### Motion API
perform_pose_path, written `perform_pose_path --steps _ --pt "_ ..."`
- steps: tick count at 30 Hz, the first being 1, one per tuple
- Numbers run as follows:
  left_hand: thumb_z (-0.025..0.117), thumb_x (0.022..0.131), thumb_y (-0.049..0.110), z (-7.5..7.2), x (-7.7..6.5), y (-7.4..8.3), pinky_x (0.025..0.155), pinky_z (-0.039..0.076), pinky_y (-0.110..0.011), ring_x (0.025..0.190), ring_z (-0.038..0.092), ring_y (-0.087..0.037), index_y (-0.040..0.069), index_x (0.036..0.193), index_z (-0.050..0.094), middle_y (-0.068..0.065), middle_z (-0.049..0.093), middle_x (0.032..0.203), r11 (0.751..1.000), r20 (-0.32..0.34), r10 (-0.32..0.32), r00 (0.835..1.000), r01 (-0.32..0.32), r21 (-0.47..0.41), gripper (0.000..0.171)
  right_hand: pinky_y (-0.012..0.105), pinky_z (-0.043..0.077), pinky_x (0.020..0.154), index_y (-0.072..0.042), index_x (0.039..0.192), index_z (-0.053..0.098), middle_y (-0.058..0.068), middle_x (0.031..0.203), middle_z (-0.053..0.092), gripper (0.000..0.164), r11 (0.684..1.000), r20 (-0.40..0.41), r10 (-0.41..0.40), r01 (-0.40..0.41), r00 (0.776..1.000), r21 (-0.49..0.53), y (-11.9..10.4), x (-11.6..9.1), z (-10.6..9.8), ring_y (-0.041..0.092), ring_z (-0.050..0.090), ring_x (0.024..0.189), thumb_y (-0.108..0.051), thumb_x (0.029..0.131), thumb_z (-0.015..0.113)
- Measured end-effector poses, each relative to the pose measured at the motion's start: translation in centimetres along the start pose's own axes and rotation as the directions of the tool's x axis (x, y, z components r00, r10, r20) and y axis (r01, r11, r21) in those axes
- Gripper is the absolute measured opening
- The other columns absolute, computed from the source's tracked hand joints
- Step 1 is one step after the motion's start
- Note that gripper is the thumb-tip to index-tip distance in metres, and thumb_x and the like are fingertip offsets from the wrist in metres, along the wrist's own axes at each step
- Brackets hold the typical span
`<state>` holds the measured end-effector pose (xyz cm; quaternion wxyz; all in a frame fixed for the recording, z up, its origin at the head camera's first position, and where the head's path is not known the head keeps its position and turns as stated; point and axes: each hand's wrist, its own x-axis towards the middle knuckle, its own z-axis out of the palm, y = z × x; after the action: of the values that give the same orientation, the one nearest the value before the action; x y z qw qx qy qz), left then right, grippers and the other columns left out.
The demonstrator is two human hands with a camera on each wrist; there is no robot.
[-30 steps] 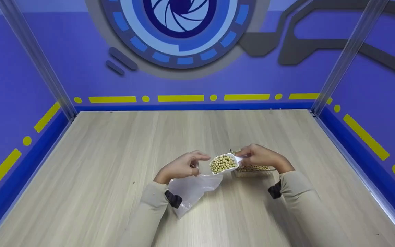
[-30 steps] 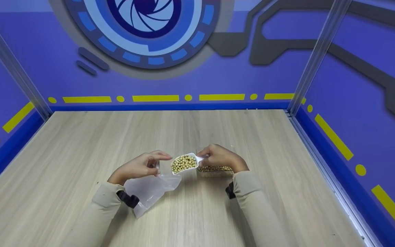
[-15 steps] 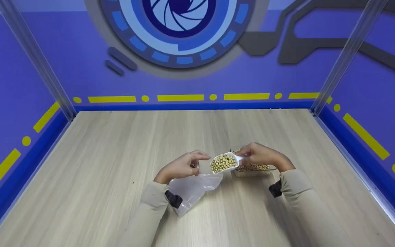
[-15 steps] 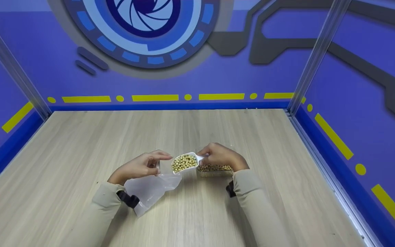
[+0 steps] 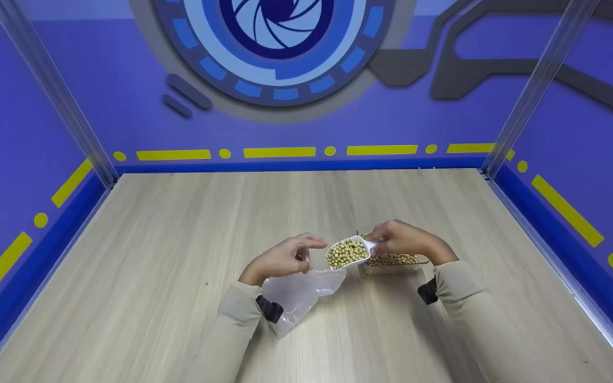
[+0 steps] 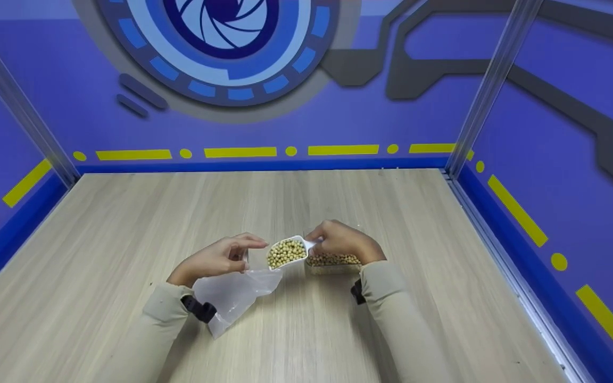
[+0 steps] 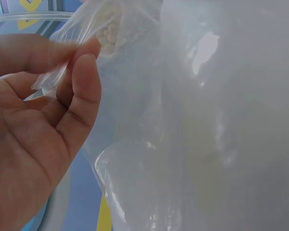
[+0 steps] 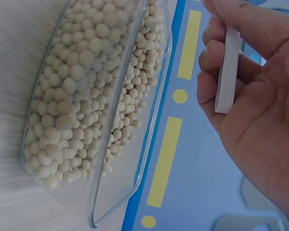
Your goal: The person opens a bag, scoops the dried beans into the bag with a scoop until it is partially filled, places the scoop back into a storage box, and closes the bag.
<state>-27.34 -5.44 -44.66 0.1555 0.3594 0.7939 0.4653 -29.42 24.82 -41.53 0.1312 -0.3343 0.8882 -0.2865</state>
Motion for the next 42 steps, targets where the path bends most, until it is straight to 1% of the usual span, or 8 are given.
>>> perform_pose_path --steps 5,11,16,20,27,32,37,42 --pt "0.053 0.079 -0.011 0.0 0.0 0.1 0.064 0.04 -0.017 0.073 0.047 -0.01 -0.004 0.134 0.053 -0.016 0.049 0.137 1.0 0.002 -0.011 1.0 0.011 -0.012 0.055 0.025 0.048 0.071 -0.004 0.104 0.075 0.008 0.091 0.071 0.024 0.999 -0.002 0.006 -0.006 1.0 -0.038 -0.3 0.0 -0.1 0.01 0.057 0.078 -0.007 0.081 0.07" --pt "0.051 0.079 -0.011 0.0 0.0 0.0 0.063 0.039 -0.016 0.072 0.046 -0.009 -0.005 0.133 0.053 -0.02 0.05 0.136 1.0 0.008 0.006 1.0 -0.006 -0.003 0.055 0.026 0.049 0.071 -0.002 0.103 0.075 0.009 0.092 0.071 0.023 0.999 -0.003 -0.002 0.002 1.0 -0.045 -0.3 0.1 -0.2 0.012 0.058 0.079 -0.006 0.08 0.071" --pt "0.052 0.079 -0.01 0.0 -0.1 0.0 0.064 0.04 -0.017 0.073 0.047 -0.007 -0.007 0.133 0.052 -0.018 0.049 0.136 1.0 0.014 0.005 1.0 -0.005 -0.006 0.054 0.026 0.05 0.071 -0.003 0.103 0.075 0.008 0.093 0.072 0.023 0.998 0.004 0.015 -0.015 1.0 -0.054 -0.3 0.2 -0.1 0.011 0.059 0.08 -0.006 0.08 0.071" --pt "0.052 0.079 -0.011 0.1 -0.2 0.0 0.065 0.04 -0.017 0.074 0.046 -0.008 -0.01 0.132 0.051 -0.02 0.049 0.135 1.0 0.016 0.014 1.0 -0.014 -0.006 0.054 0.027 0.05 0.071 -0.004 0.104 0.075 0.007 0.092 0.071 0.024 0.998 0.015 0.026 -0.025 1.0 -0.061 -0.4 0.2 -0.1 0.011 0.057 0.079 -0.007 0.081 0.07" --pt "0.051 0.079 -0.01 -0.1 -0.1 0.0 0.064 0.04 -0.017 0.072 0.045 -0.008 -0.006 0.133 0.052 -0.017 0.05 0.136 1.0 0.022 0.001 1.0 -0.001 0.01 0.054 0.025 0.048 0.068 -0.004 0.101 0.075 0.005 0.086 0.068 0.021 0.998 0.026 0.003 -0.002 1.0 -0.063 -0.8 0.2 -0.3 0.01 0.054 0.075 -0.005 0.081 0.07" --pt "0.049 0.08 -0.01 -0.1 -0.1 0.1 0.061 0.038 -0.018 0.07 0.043 -0.01 -0.003 0.134 0.053 -0.017 0.05 0.136 1.0 0.032 -0.005 0.999 0.005 0.0 0.055 0.023 0.048 0.067 -0.002 0.101 0.075 0.006 0.084 0.068 0.021 0.998 0.028 -0.014 0.015 1.0 -0.055 -0.9 0.2 -0.4 0.008 0.054 0.072 -0.005 0.08 0.071" --pt "0.051 0.08 -0.01 -0.1 -0.1 0.2 0.061 0.038 -0.018 0.07 0.044 -0.009 -0.003 0.135 0.052 -0.017 0.05 0.136 1.0 0.033 -0.005 0.999 0.005 -0.002 0.055 0.024 0.049 0.068 -0.002 0.101 0.075 0.007 0.083 0.069 0.021 0.997 0.026 -0.035 0.037 0.999 -0.072 -0.9 0.2 -0.5 0.009 0.056 0.073 -0.004 0.08 0.072" --pt "0.052 0.08 -0.01 0.0 -0.1 0.2 0.062 0.04 -0.018 0.071 0.045 -0.009 -0.004 0.134 0.052 -0.017 0.051 0.135 1.0 0.032 -0.005 0.999 0.005 -0.001 0.055 0.025 0.05 0.069 -0.002 0.1 0.075 0.006 0.083 0.068 0.021 0.995 0.026 -0.034 0.036 0.999 -0.091 -1.1 0.1 -0.6 0.009 0.056 0.074 -0.003 0.079 0.072"
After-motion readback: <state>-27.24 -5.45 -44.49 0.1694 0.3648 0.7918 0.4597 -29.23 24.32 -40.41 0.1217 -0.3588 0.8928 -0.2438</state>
